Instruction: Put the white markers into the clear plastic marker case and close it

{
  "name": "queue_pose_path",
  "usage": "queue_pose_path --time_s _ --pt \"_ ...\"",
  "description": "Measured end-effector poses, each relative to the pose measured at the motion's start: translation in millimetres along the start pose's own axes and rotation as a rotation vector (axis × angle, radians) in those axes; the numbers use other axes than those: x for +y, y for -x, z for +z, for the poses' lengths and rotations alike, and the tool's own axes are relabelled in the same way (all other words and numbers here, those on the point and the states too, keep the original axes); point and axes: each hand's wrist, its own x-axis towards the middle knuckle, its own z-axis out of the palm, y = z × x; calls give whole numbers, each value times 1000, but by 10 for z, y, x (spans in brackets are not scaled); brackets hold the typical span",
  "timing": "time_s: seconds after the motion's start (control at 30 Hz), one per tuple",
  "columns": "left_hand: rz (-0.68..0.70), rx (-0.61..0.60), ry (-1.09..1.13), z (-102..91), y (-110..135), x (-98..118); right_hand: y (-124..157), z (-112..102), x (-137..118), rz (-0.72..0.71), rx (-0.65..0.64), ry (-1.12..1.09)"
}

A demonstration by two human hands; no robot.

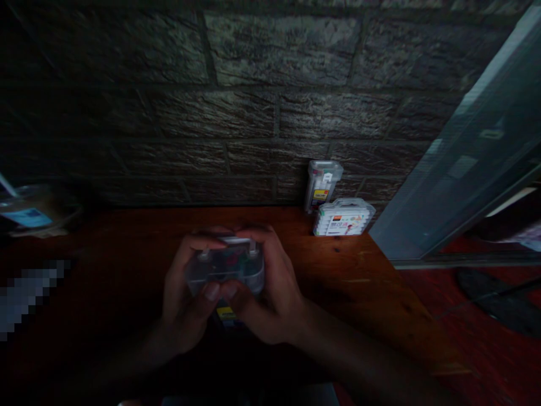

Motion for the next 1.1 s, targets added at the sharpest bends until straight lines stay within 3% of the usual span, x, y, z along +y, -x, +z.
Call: queue_pose_path --time_s 0.17,0.77,1.1 --pt "-30 -1 -6 -5 7 14 9 7 -9 10 0 -3" --pt "70 -172 -51 -157 -20 -118 -72 -155 111 -80 -167 119" --pt "60 -176 -61 -174 22 -169 -90 -207 138 -85 -228 122"
